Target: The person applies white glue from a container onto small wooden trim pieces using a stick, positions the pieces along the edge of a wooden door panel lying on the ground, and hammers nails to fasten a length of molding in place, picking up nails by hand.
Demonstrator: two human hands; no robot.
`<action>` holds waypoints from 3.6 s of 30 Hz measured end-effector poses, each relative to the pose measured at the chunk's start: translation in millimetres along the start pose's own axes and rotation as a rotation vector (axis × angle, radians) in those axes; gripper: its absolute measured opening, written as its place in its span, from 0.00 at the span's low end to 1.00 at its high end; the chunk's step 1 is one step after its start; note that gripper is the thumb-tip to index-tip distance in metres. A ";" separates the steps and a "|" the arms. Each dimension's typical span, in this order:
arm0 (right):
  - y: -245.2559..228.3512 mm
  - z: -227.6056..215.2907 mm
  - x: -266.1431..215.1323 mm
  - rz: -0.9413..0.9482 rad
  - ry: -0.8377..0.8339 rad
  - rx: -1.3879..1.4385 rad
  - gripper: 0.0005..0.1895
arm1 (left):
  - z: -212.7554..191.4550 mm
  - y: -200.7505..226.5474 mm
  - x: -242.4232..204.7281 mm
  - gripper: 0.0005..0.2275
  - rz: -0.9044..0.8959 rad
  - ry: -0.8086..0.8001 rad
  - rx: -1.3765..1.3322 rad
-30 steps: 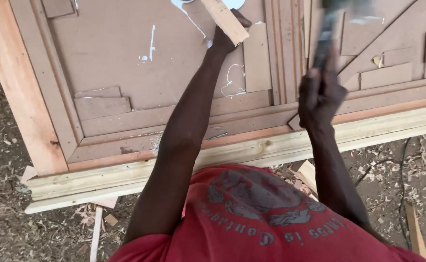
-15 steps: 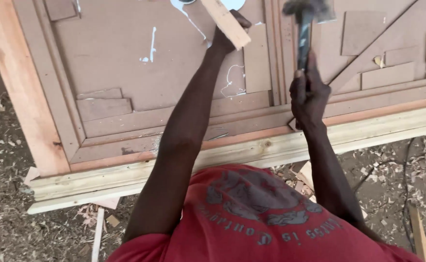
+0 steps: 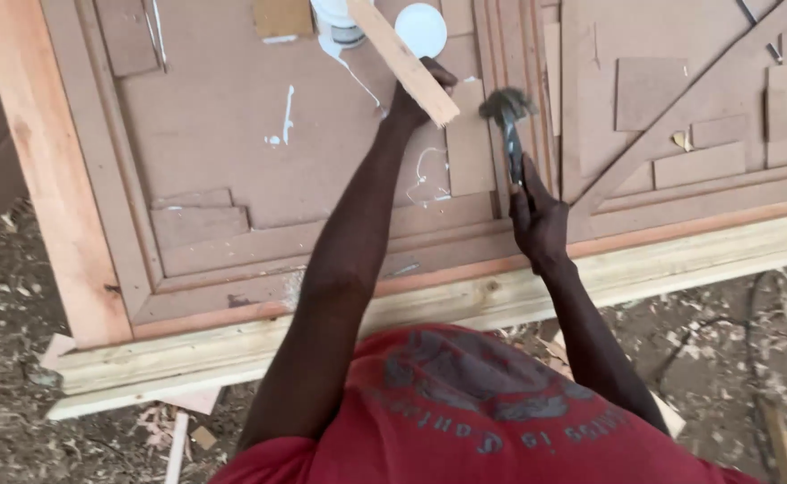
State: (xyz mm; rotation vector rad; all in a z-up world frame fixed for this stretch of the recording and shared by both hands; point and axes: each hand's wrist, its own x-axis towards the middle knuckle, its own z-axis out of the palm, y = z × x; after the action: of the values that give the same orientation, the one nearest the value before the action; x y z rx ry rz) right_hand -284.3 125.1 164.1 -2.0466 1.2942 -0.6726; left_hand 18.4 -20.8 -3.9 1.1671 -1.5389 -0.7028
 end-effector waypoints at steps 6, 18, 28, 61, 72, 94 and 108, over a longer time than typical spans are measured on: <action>-62.9 -24.6 17.3 -0.177 0.382 -0.019 0.26 | -0.1 6.6 -5.0 0.12 -0.005 -0.023 -0.033; -6.4 25.4 -40.6 0.424 0.136 0.421 0.23 | 8.8 -7.0 -7.3 0.04 -0.018 0.107 0.112; 59.5 22.7 -148.0 0.494 0.396 0.835 0.30 | 0.2 22.0 -4.9 0.17 -0.203 -0.149 0.154; 74.6 -84.8 -136.4 0.474 0.045 -0.438 0.28 | -114.4 290.5 -330.2 0.04 -0.920 0.363 0.601; -18.1 -25.8 -79.5 0.000 -0.088 0.066 0.15 | -93.5 285.6 -329.1 0.06 -0.681 0.221 0.947; -12.9 -28.8 -60.9 -0.154 -0.107 0.052 0.16 | -114.8 330.9 -310.9 0.13 -0.663 0.777 -1.005; -58.6 45.5 -47.2 -0.327 -0.347 0.239 0.13 | -150.0 309.4 -367.3 0.04 -1.099 0.493 0.624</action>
State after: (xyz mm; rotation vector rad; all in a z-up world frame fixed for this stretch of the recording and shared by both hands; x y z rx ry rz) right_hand -235.7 198.0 171.5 -2.0770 0.6579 -0.5499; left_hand 58.8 448.5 173.0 2.4931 -0.5929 -0.5282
